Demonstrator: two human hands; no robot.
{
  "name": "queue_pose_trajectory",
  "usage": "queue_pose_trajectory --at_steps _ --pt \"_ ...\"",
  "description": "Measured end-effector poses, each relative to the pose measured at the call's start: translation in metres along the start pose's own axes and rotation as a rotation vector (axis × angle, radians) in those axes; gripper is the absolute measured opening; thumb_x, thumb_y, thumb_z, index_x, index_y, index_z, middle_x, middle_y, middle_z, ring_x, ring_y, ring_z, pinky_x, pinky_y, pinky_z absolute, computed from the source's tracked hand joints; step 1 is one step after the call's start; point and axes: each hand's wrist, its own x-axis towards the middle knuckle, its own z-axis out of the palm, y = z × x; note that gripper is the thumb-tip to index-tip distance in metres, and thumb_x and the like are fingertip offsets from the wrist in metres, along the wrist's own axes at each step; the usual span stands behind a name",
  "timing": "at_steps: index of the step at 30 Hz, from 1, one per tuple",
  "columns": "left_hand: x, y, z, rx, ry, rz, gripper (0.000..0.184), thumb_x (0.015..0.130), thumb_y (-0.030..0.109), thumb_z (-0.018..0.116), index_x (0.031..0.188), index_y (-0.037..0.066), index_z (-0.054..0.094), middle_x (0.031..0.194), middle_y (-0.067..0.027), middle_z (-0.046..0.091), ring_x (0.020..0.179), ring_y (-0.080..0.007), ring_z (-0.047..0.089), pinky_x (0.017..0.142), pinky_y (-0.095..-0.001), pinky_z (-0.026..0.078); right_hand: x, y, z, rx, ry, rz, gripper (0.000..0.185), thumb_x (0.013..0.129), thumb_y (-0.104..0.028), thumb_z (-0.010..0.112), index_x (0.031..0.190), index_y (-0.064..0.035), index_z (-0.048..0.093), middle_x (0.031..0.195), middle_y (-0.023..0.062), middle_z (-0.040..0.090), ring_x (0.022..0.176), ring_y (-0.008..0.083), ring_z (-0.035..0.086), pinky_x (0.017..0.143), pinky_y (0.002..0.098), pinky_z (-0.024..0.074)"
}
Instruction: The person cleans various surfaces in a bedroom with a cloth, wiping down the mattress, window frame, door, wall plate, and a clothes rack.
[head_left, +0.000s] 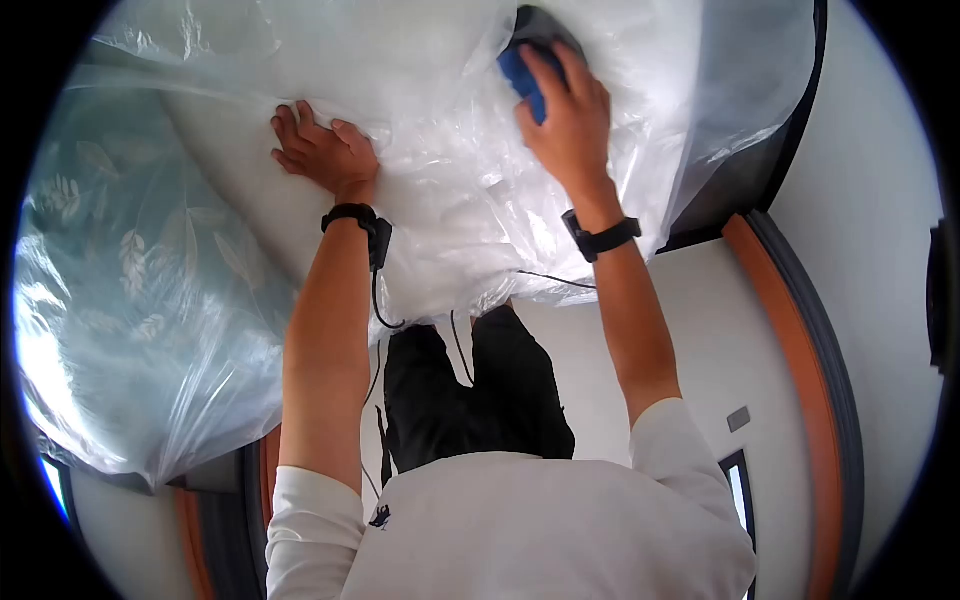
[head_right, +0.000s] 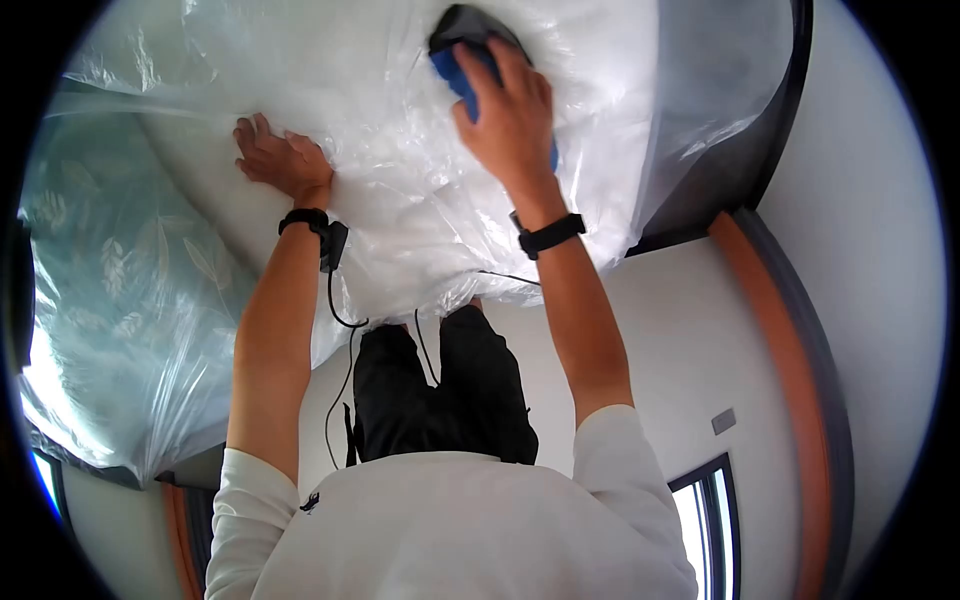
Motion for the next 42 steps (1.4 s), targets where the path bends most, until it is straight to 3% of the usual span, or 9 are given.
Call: queue_pose_trajectory --at_steps 7,12,15,19,24,30,35,39,42 --pt "0.010 -0.003 -0.005 0.054 0.051 0.002 0.054 0.094 0.033 0.035 0.137 0.000 0.041 0.147 -0.0188 0.035 0.142 -0.0374 0.024 0.110 -0.0664 0.012 -0.005 0.106 -0.037 -0.260 0.110 0.122 0.049 0.082 -0.020 0.062 0.131 -0.0185 0.058 0.139 0.0104 0.053 0.122 0.0323 0.055 0.101 0.0443 0.0439" --pt "0.004 -0.002 -0.006 0.025 0.023 -0.019 0.054 0.093 0.034 0.036 0.137 0.003 0.041 0.148 -0.0174 0.035 0.143 -0.0383 0.023 0.111 -0.0670 0.011 -0.043 0.172 -0.060 -0.248 0.047 0.599 0.046 0.083 -0.017 0.062 0.128 -0.0137 0.061 0.132 0.0169 0.056 0.116 0.0367 0.057 0.098 0.0451 0.0478" --pt "0.009 -0.003 -0.007 0.027 0.038 -0.028 0.054 0.093 0.034 0.037 0.138 0.004 0.040 0.148 -0.0172 0.035 0.143 -0.0383 0.024 0.111 -0.0677 0.011 -0.031 0.117 -0.070 -0.444 0.173 0.269 0.048 0.079 -0.011 0.065 0.127 -0.0170 0.063 0.127 0.0136 0.058 0.110 0.0353 0.058 0.095 0.0466 0.0489" --pt "-0.001 -0.004 -0.003 0.048 0.003 0.007 0.054 0.093 0.034 0.036 0.139 0.005 0.038 0.149 -0.0165 0.033 0.144 -0.0373 0.022 0.112 -0.0665 0.011 -0.010 -0.013 -0.053 -0.159 0.368 -0.056 0.060 0.072 -0.003 0.067 0.128 -0.0240 0.064 0.120 0.0078 0.059 0.107 0.0303 0.056 0.090 0.0445 0.0427" --pt "0.005 0.007 -0.018 0.068 -0.024 0.013 0.059 0.099 0.042 0.030 0.142 0.002 0.036 0.151 -0.0139 0.031 0.146 -0.0336 0.018 0.113 -0.0648 0.009 -0.014 -0.139 0.048 0.114 0.067 -0.204 0.038 0.076 -0.009 0.065 0.113 -0.0187 0.068 0.124 0.0077 0.060 0.110 0.0249 0.058 0.085 0.0415 0.0452" --pt "0.007 0.006 -0.010 0.033 0.025 -0.020 0.056 0.095 0.035 0.035 0.138 0.000 0.041 0.148 -0.0178 0.035 0.144 -0.0358 0.022 0.112 -0.0656 0.011 -0.008 -0.062 0.040 0.087 0.070 0.042 0.048 0.073 -0.015 0.072 0.120 -0.0182 0.066 0.132 0.0083 0.055 0.117 0.0283 0.054 0.089 0.0443 0.0455" --pt "0.006 0.003 -0.006 0.019 0.012 -0.027 0.053 0.095 0.034 0.034 0.138 0.003 0.040 0.149 -0.0155 0.033 0.144 -0.0371 0.022 0.113 -0.0660 0.009 -0.012 0.063 -0.008 -0.125 0.237 0.220 0.041 0.080 -0.018 0.062 0.121 -0.0148 0.067 0.130 0.0111 0.055 0.116 0.0349 0.056 0.096 0.0493 0.0467" --pt "0.005 -0.001 -0.004 0.024 0.033 -0.014 0.054 0.095 0.036 0.033 0.138 0.004 0.040 0.149 -0.0154 0.033 0.143 -0.0370 0.022 0.112 -0.0659 0.010 -0.016 0.125 -0.040 -0.339 0.140 0.536 0.047 0.083 -0.022 0.059 0.130 -0.0181 0.062 0.135 0.0137 0.052 0.123 0.0353 0.052 0.102 0.0481 0.0440" --pt "0.007 0.001 -0.005 0.011 0.049 -0.029 0.055 0.096 0.037 0.033 0.138 0.004 0.040 0.149 -0.0154 0.034 0.143 -0.0368 0.023 0.112 -0.0659 0.010 -0.014 0.127 -0.060 -0.340 0.144 0.487 0.047 0.081 -0.017 0.060 0.128 -0.0186 0.063 0.130 0.0138 0.056 0.118 0.0358 0.055 0.099 0.0484 0.0454"
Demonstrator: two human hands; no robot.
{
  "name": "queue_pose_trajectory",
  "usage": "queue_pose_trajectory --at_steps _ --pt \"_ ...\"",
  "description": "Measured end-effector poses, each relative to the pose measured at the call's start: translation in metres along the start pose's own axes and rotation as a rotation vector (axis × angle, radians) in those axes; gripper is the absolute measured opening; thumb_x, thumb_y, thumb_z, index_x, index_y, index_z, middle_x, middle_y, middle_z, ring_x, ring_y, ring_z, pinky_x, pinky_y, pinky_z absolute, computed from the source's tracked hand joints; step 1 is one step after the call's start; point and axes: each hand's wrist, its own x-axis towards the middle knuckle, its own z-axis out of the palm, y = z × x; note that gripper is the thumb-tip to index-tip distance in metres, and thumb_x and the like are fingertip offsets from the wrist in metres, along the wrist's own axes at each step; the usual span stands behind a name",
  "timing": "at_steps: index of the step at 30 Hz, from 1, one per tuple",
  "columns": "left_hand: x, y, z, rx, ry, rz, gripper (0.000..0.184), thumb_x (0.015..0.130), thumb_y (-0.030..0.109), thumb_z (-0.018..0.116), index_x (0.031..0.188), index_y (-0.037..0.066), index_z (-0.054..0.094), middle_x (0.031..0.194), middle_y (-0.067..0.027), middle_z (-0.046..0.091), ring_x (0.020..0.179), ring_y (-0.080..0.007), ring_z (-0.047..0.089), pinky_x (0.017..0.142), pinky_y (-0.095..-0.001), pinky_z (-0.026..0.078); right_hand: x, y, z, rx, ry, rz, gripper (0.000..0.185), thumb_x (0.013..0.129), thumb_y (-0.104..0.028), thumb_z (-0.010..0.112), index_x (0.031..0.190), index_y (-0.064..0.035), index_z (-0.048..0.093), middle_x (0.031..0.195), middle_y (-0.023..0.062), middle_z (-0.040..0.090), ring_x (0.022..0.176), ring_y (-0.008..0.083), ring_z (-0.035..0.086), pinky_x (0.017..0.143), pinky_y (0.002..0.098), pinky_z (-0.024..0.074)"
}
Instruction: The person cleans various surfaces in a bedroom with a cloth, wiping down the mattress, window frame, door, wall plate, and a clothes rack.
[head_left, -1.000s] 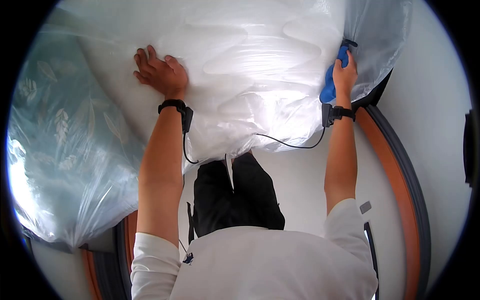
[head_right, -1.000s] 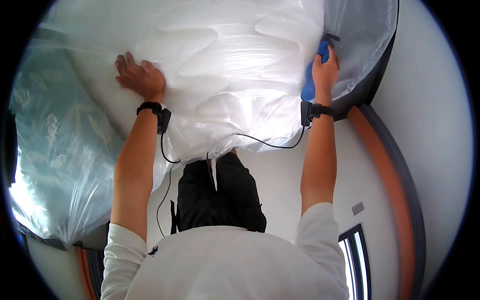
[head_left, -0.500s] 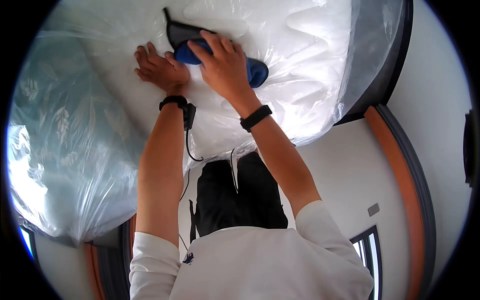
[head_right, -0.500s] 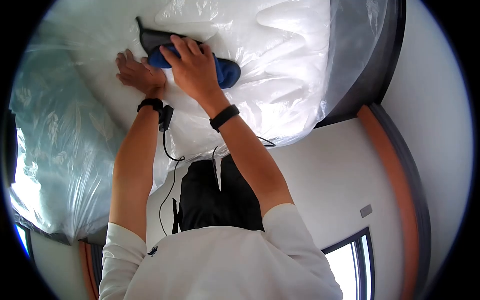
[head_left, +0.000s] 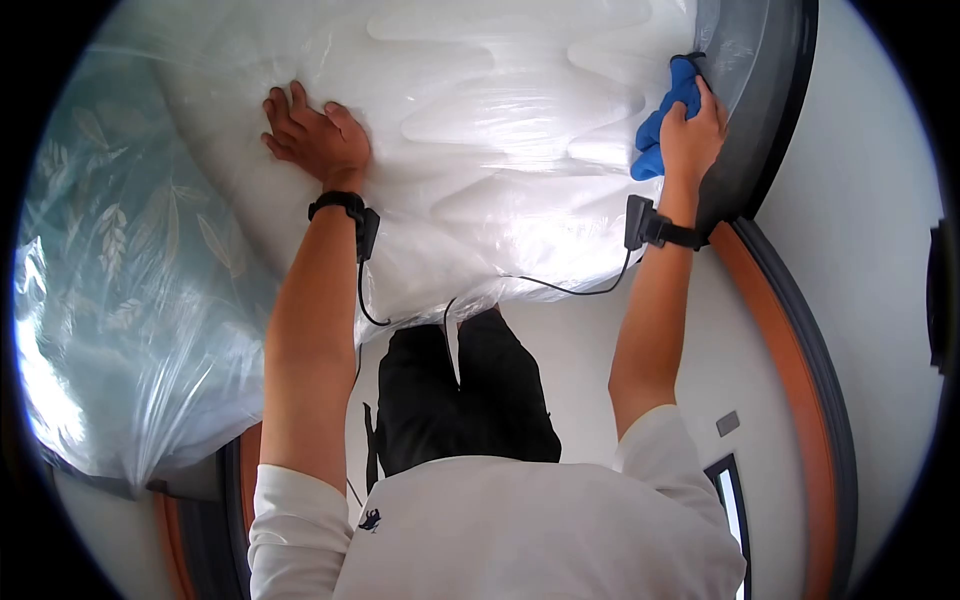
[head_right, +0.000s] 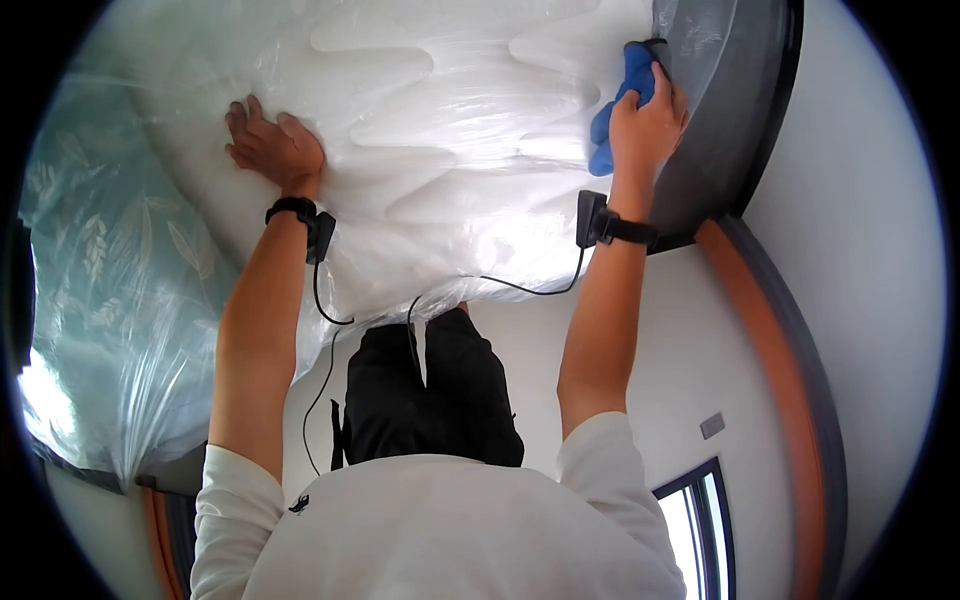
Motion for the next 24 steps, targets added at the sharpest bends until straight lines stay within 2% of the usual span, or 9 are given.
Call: queue_pose_trajectory --at_steps 2,4,7,10,12,15,20,21,24 --pt "-0.002 -0.004 0.003 0.018 0.007 0.022 0.054 0.096 0.036 0.033 0.139 0.004 0.040 0.148 -0.0155 0.035 0.143 -0.0367 0.023 0.112 -0.0662 0.011 -0.016 -0.044 -0.020 0.054 0.171 -0.294 0.048 0.079 -0.011 0.061 0.126 -0.0186 0.064 0.125 0.0126 0.060 0.112 0.0360 0.058 0.094 0.0477 0.0473" --pt "0.001 0.000 -0.002 0.020 0.011 0.034 0.053 0.095 0.035 0.034 0.138 0.004 0.041 0.148 -0.0155 0.035 0.143 -0.0366 0.024 0.111 -0.0664 0.013 -0.049 -0.097 -0.017 0.171 0.082 -0.439 0.052 0.076 -0.006 0.064 0.126 -0.0196 0.063 0.127 0.0122 0.057 0.116 0.0344 0.054 0.095 0.0477 0.0438" --pt "-0.002 -0.001 -0.002 0.038 0.023 0.054 0.052 0.094 0.032 0.037 0.137 0.003 0.042 0.148 -0.0155 0.036 0.142 -0.0361 0.027 0.111 -0.0666 0.015 -0.115 -0.170 0.006 0.342 -0.190 -0.601 0.049 0.076 -0.007 0.064 0.124 -0.0150 0.062 0.130 0.0126 0.055 0.118 0.0307 0.053 0.092 0.0477 0.0420" --pt "0.004 -0.001 0.001 0.059 0.041 0.065 0.052 0.093 0.030 0.040 0.136 0.002 0.044 0.147 -0.0156 0.038 0.141 -0.0354 0.028 0.110 -0.0663 0.017 -0.150 -0.181 0.026 0.382 -0.071 -0.617 0.047 0.076 -0.011 0.064 0.123 -0.0171 0.063 0.134 0.0126 0.054 0.118 0.0305 0.053 0.091 0.0471 0.0418" --pt "0.002 0.001 0.001 0.066 0.061 0.043 0.051 0.092 0.028 0.042 0.133 0.000 0.046 0.145 -0.0167 0.042 0.141 -0.0338 0.029 0.111 -0.0643 0.018 -0.153 -0.166 0.027 0.492 -0.085 -0.543 0.047 0.075 -0.019 0.067 0.122 -0.0183 0.064 0.136 0.0115 0.054 0.118 0.0303 0.053 0.092 0.0452 0.0420" --pt "0.005 0.001 -0.002 0.065 0.047 0.053 0.051 0.092 0.029 0.041 0.133 -0.001 0.046 0.145 -0.0180 0.042 0.141 -0.0331 0.029 0.112 -0.0625 0.018 -0.143 -0.119 0.020 0.398 0.038 -0.398 0.051 0.072 -0.025 0.068 0.123 -0.0183 0.064 0.136 0.0098 0.054 0.118 0.0312 0.052 0.092 0.0462 0.0433" --pt "0.012 0.005 -0.005 -0.010 0.017 0.100 0.052 0.095 0.033 0.041 0.133 -0.001 0.044 0.149 -0.0122 0.041 0.143 -0.0319 0.028 0.114 -0.0607 0.014 -0.131 0.024 0.030 0.204 0.205 -0.108 0.053 0.078 -0.027 0.063 0.130 -0.0193 0.059 0.135 0.0131 0.054 0.118 0.0377 0.052 0.097 0.0508 0.0450" --pt "0.012 -0.001 -0.005 -0.015 0.004 0.131 0.052 0.095 0.033 0.041 0.133 -0.001 0.044 0.149 -0.0122 0.041 0.143 -0.0319 0.028 0.114 -0.0607 0.014 -0.137 0.050 0.022 0.119 0.199 -0.076 0.054 0.080 -0.027 0.061 0.133 -0.0198 0.056 0.133 0.0157 0.056 0.117 0.0398 0.053 0.099 0.0494 0.0457" --pt "0.032 -0.023 -0.014 -0.041 -0.078 0.140 0.062 0.100 0.044 0.033 0.141 -0.001 0.040 0.152 -0.0126 0.038 0.145 -0.0295 0.025 0.113 -0.0622 0.012 -0.158 0.129 0.017 0.136 -0.121 0.380 0.053 0.085 -0.028 0.057 0.136 -0.0175 0.052 0.129 0.0157 0.059 0.116 0.0388 0.055 0.100 0.0483 0.0448"
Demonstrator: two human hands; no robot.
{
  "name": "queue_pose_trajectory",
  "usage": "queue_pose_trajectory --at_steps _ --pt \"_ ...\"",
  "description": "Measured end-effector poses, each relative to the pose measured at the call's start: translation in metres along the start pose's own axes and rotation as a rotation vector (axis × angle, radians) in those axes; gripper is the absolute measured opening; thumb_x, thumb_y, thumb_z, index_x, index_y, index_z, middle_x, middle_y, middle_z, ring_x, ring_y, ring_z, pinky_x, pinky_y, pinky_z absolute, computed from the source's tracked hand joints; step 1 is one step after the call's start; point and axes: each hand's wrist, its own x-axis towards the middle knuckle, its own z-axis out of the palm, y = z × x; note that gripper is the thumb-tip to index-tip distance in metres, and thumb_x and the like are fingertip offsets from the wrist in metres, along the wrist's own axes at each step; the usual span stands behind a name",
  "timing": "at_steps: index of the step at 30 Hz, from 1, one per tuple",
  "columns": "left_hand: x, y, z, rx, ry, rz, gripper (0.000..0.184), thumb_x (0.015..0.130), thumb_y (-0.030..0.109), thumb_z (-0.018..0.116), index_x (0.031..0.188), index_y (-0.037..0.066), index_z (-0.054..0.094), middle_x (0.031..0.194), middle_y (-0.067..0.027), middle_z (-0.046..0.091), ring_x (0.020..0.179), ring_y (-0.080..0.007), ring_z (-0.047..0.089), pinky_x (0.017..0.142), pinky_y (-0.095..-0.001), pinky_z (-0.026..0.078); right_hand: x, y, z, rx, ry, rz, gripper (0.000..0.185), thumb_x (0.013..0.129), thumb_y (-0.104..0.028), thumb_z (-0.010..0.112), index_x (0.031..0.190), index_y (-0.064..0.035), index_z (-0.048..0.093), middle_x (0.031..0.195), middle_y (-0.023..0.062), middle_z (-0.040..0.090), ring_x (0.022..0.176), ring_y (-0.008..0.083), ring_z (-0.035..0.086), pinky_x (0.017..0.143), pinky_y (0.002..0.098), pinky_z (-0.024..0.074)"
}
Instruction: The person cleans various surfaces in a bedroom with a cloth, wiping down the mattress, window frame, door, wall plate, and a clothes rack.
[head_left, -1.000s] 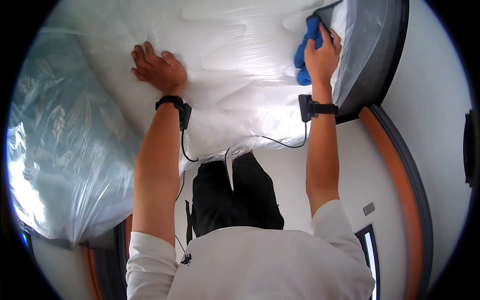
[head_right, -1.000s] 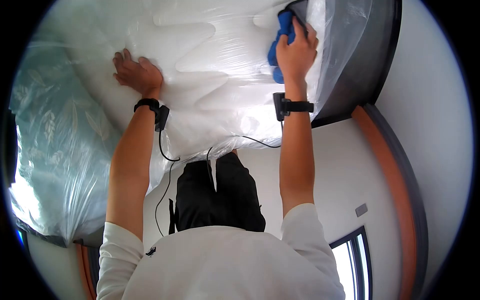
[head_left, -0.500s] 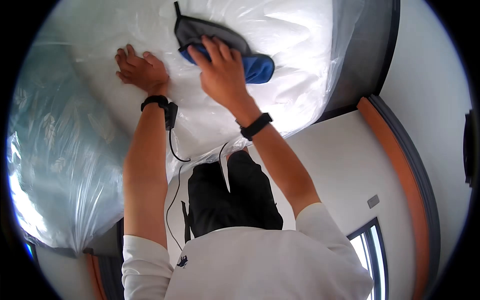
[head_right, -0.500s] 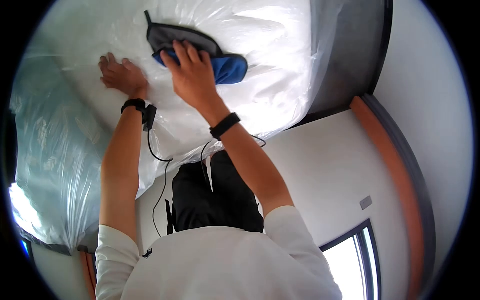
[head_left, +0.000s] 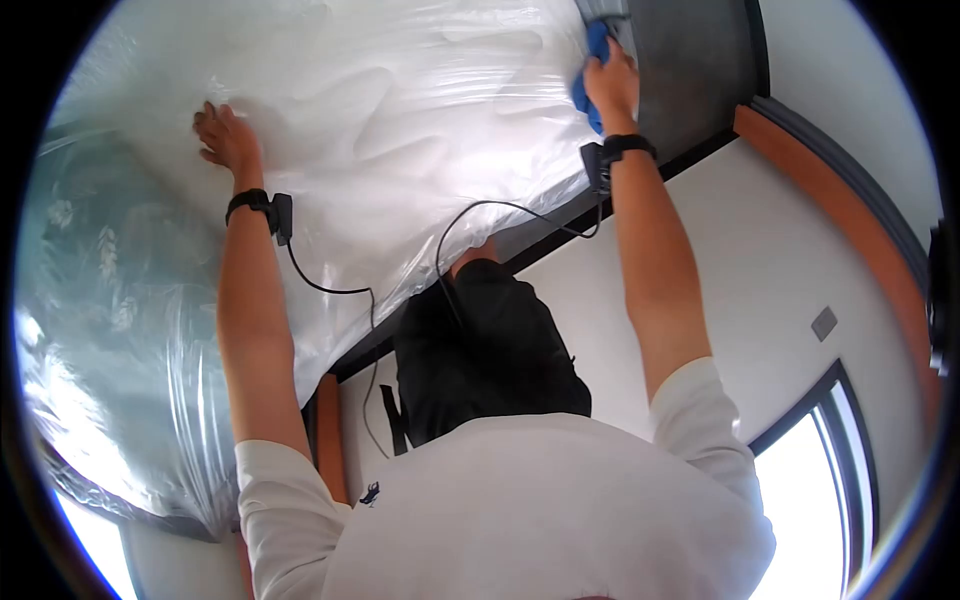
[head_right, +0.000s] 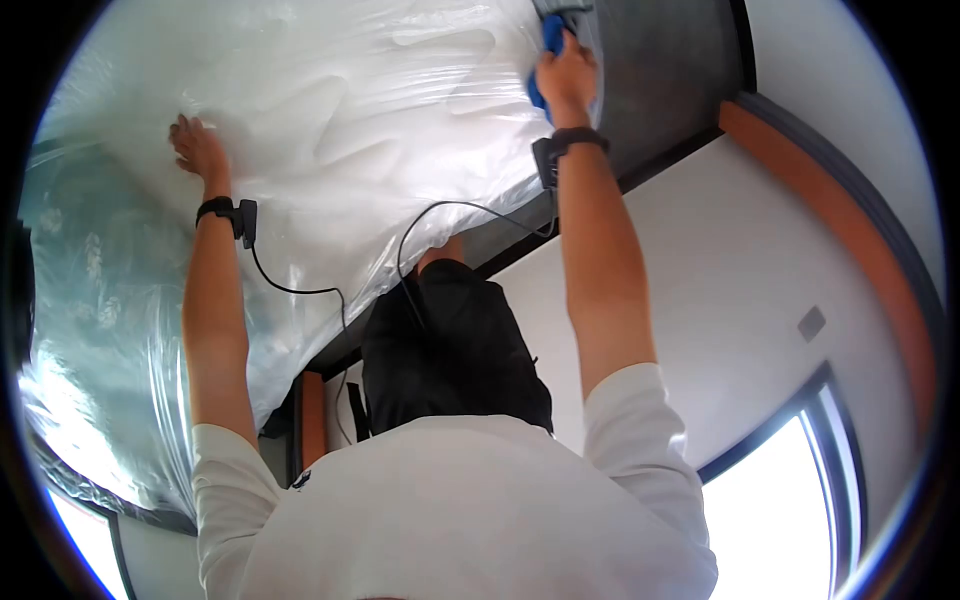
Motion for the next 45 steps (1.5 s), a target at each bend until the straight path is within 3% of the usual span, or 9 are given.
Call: queue_pose_trajectory --at_steps 5,11,12,15,20,24,32,39,45 --pt "0.024 -0.021 -0.078 -0.961 -0.612 -0.358 0.074 0.102 0.060 0.009 0.152 0.011 0.034 0.158 -0.0104 0.031 0.148 -0.0277 0.022 0.121 -0.0434 0.008 -0.048 0.052 -0.047 -0.021 0.096 0.123 0.045 0.091 -0.027 0.057 0.135 -0.0180 0.054 0.121 0.0183 0.062 0.107 0.0374 0.060 0.094 0.0477 0.0486" --pt "-0.027 -0.033 -0.147 -0.294 -0.358 0.245 0.047 0.104 0.035 0.044 0.145 0.013 0.046 0.153 -0.0156 0.038 0.143 -0.0333 0.033 0.116 -0.0428 0.028 -0.137 -0.083 -0.025 0.214 0.279 -0.378 0.041 0.086 -0.015 0.063 0.127 -0.0145 0.059 0.111 0.0136 0.064 0.101 0.0366 0.058 0.088 0.0477 0.0484" --pt "-0.045 -0.037 -0.145 -0.210 -0.207 0.363 0.047 0.098 0.019 0.057 0.143 0.010 0.048 0.152 -0.0171 0.038 0.141 -0.0361 0.036 0.112 -0.0440 0.036 -0.156 -0.125 -0.018 0.294 0.279 -0.459 0.040 0.083 -0.013 0.064 0.123 -0.0143 0.061 0.109 0.0135 0.063 0.099 0.0368 0.058 0.085 0.0483 0.0485" --pt "-0.117 -0.020 -0.156 -0.211 -0.121 0.344 0.047 0.096 0.016 0.057 0.143 0.011 0.049 0.152 -0.0176 0.039 0.140 -0.0390 0.035 0.112 -0.0456 0.034 -0.217 -0.234 0.010 0.367 0.050 -0.639 0.047 0.076 -0.008 0.065 0.122 -0.0149 0.062 0.107 0.0122 0.061 0.095 0.0344 0.058 0.078 0.0473 0.0478" --pt "-0.250 -0.034 -0.136 -0.273 -0.455 0.105 0.063 0.093 0.020 0.059 0.150 0.009 0.033 0.155 -0.0246 0.028 0.142 -0.0479 0.025 0.113 -0.0561 0.025 -0.300 -0.293 0.077 0.280 -0.435 -0.922 0.033 0.077 -0.018 0.067 0.110 -0.0168 0.069 0.112 0.0095 0.060 0.108 0.0306 0.056 0.085 0.0459 0.0456" --pt "-0.309 -0.060 -0.131 -0.041 -0.590 -0.020 0.073 0.094 0.033 0.057 0.155 0.015 0.022 0.160 -0.0186 0.019 0.146 -0.0472 0.015 0.113 -0.0620 0.019 -0.298 -0.272 0.089 0.192 -0.354 -1.105 0.028 0.076 -0.020 0.067 0.103 -0.0179 0.073 0.113 0.0067 0.060 0.110 0.0278 0.056 0.086 0.0440 0.0466" --pt "-0.289 -0.066 -0.118 0.025 -0.810 -0.067 0.084 0.087 0.036 0.064 0.157 0.024 0.018 0.165 -0.0082 0.009 0.148 -0.0469 0.000 0.114 -0.0659 0.014 -0.185 -0.107 0.056 0.112 0.057 -0.726 0.044 0.077 -0.031 0.068 0.120 -0.0202 0.066 0.119 0.0105 0.058 0.105 0.0354 0.055 0.089 0.0472 0.0496" --pt "-0.288 -0.061 -0.123 0.053 -0.824 -0.060 0.093 0.083 0.035 0.070 0.157 0.024 0.014 0.165 -0.0064 0.007 0.148 -0.0453 -0.003 0.115 -0.0648 0.012 -0.098 0.002 0.008 -0.323 -0.232 -0.034 0.058 0.090 -0.043 0.054 0.143 -0.0256 0.040 0.137 0.0151 0.047 0.122 0.0404 0.052 0.095 0.0550 0.0467" --pt "-0.292 -0.064 -0.124 0.007 -0.749 -0.057 0.095 0.081 0.031 0.073 0.157 0.024 0.017 0.165 -0.0062 0.009 0.149 -0.0437 -0.002 0.115 -0.0646 0.013 -0.119 -0.076 -0.009 -0.001 0.070 -0.434 0.044 0.087 -0.036 0.057 0.127 -0.0187 0.059 0.109 0.0165 0.064 0.101 0.0378 0.063 0.084 0.0502 0.0522"
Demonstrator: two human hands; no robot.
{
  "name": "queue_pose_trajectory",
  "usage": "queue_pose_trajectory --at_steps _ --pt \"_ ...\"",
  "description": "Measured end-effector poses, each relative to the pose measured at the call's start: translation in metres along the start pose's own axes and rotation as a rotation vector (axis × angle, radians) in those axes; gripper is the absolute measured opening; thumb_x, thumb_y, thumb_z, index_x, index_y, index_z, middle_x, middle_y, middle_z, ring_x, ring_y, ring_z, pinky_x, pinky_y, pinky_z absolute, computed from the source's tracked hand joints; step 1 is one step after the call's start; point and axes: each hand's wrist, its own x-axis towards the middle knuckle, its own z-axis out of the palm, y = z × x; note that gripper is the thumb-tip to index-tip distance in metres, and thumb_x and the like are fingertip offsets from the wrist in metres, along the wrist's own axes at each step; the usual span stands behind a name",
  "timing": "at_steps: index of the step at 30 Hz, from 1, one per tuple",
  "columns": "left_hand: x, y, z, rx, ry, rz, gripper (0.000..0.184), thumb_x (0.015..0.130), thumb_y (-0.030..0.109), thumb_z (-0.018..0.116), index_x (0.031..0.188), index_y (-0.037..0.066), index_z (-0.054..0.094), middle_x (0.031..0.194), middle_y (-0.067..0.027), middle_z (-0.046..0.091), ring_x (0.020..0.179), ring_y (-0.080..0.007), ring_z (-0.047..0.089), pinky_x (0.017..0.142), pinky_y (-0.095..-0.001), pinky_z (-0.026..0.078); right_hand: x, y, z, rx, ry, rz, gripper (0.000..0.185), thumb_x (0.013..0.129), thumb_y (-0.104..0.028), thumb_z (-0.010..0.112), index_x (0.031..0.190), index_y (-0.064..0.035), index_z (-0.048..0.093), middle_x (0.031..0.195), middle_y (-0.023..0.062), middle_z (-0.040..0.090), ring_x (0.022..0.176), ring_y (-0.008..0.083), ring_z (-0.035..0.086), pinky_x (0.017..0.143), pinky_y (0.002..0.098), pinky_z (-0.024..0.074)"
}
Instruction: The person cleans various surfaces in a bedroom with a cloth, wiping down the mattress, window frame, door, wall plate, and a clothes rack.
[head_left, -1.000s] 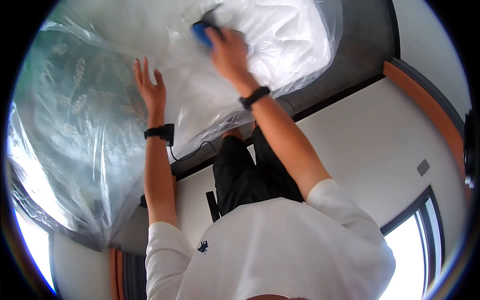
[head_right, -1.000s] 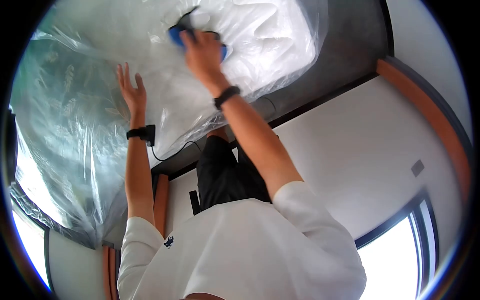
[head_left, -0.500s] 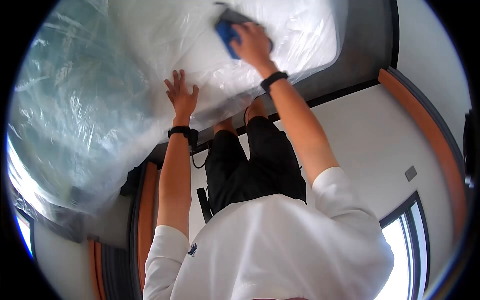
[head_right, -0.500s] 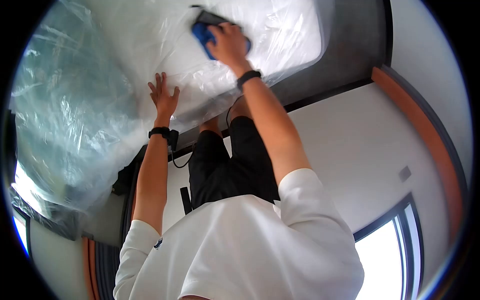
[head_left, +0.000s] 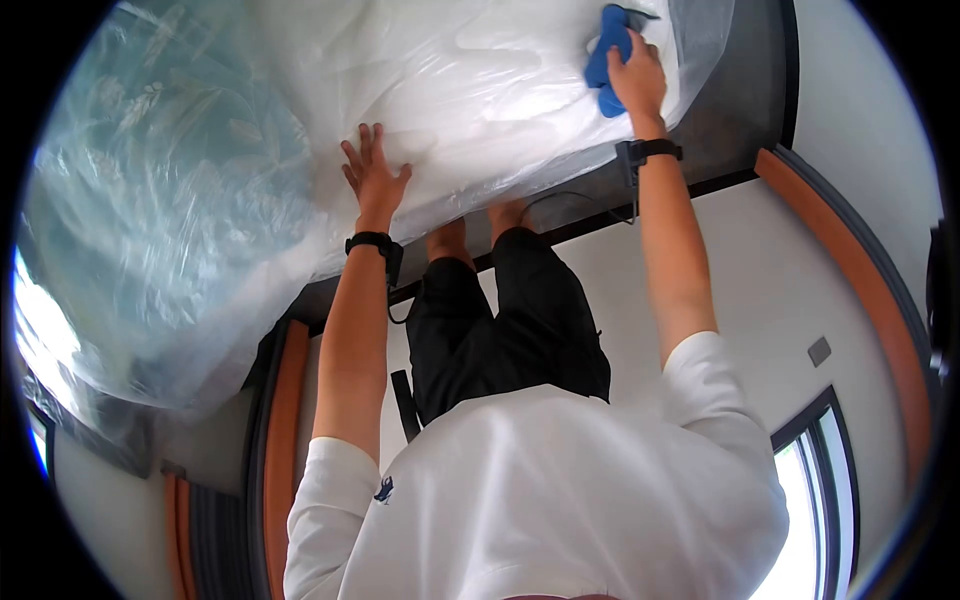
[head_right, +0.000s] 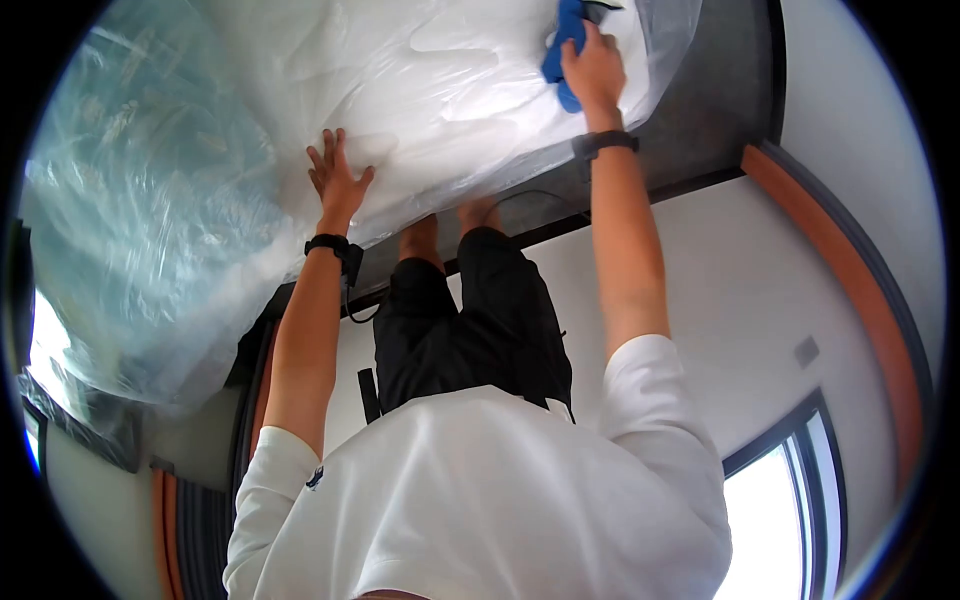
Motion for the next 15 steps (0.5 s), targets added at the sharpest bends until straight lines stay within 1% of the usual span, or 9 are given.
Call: queue_pose_trajectory --at_steps 2,3,4,5,7,8,9,10,15 --pt "-0.004 0.007 -0.012 0.004 -0.025 0.009 0.092 0.082 0.031 0.074 0.156 0.024 0.019 0.164 -0.0042 0.012 0.150 -0.0398 0.004 0.117 -0.0597 0.014 -0.020 -0.058 0.011 0.145 0.029 -0.232 0.039 0.087 -0.029 0.062 0.123 -0.0142 0.059 0.107 0.0160 0.065 0.098 0.0374 0.063 0.082 0.0469 0.0532" --pt "-0.007 0.006 -0.013 0.014 -0.026 0.007 0.092 0.082 0.031 0.074 0.156 0.024 0.019 0.164 -0.0042 0.012 0.150 -0.0398 0.004 0.117 -0.0597 0.014 -0.035 -0.087 0.022 0.183 -0.022 -0.331 0.039 0.086 -0.029 0.062 0.122 -0.0133 0.059 0.103 0.0162 0.064 0.095 0.0376 0.063 0.081 0.0473 0.0531" --pt "-0.008 0.007 -0.015 0.076 -0.028 0.008 0.091 0.081 0.033 0.075 0.155 0.024 0.022 0.164 -0.0038 0.014 0.150 -0.0391 0.007 0.116 -0.0592 0.017 -0.053 -0.113 0.031 0.198 -0.195 -0.406 0.038 0.086 -0.028 0.063 0.121 -0.0131 0.060 0.099 0.0156 0.063 0.092 0.0361 0.063 0.078 0.0476 0.0529" --pt "-0.005 0.009 -0.016 0.137 -0.026 0.015 0.090 0.081 0.034 0.077 0.153 0.024 0.025 0.163 -0.0034 0.015 0.149 -0.0385 0.010 0.116 -0.0588 0.021 -0.076 -0.133 0.048 0.158 -0.286 -0.542 0.042 0.083 -0.026 0.063 0.123 -0.0141 0.060 0.101 0.0137 0.060 0.094 0.0339 0.061 0.075 0.0473 0.0527" --pt "0.001 0.017 -0.018 0.220 -0.020 -0.015 0.088 0.079 0.033 0.078 0.151 0.022 0.029 0.163 -0.0034 0.017 0.149 -0.0381 0.013 0.114 -0.0585 0.024 -0.120 -0.168 0.069 0.040 -0.247 -0.789 0.049 0.079 -0.024 0.064 0.127 -0.0153 0.059 0.109 0.0091 0.057 0.104 0.0302 0.057 0.076 0.0452 0.0514" --pt "-0.003 0.020 -0.017 0.296 -0.036 -0.061 0.087 0.078 0.033 0.080 0.149 0.021 0.032 0.163 -0.0034 0.019 0.148 -0.0378 0.016 0.113 -0.0583 0.028 -0.134 -0.179 0.078 0.011 -0.375 -0.884 0.058 0.079 -0.031 0.069 0.133 -0.0143 0.056 0.116 0.0085 0.055 0.106 0.0273 0.055 0.082 0.0411 0.0494" --pt "-0.005 0.019 -0.015 0.300 0.007 -0.038 0.084 0.077 0.030 0.081 0.146 0.016 0.036 0.161 -0.0040 0.022 0.147 -0.0398 0.019 0.111 -0.0590 0.030 -0.139 -0.187 0.081 0.035 -0.358 -0.893 0.058 0.080 -0.031 0.070 0.133 -0.0159 0.056 0.116 0.0077 0.055 0.106 0.0270 0.055 0.083 0.0411 0.0491" --pt "-0.008 0.021 -0.012 0.304 -0.023 -0.043 0.084 0.077 0.030 0.081 0.146 0.016 0.036 0.161 -0.0040 0.022 0.147 -0.0398 0.019 0.111 -0.0590 0.030 -0.143 -0.189 0.082 0.061 -0.346 -0.904 0.058 0.080 -0.032 0.070 0.134 -0.0174 0.056 0.117 0.0068 0.055 0.105 0.0268 0.055 0.083 0.0410 0.0489" --pt "0.003 0.030 -0.015 0.382 -0.011 -0.055 0.090 0.078 0.032 0.080 0.150 0.013 0.029 0.161 -0.0083 0.022 0.144 -0.0455 0.021 0.107 -0.0584 0.036 -0.127 -0.138 0.073 0.192 -0.252 -0.621 0.049 0.083 -0.036 0.068 0.130 -0.0242 0.059 0.115 0.0082 0.057 0.105 0.0298 0.056 0.083 0.0444 0.0490"
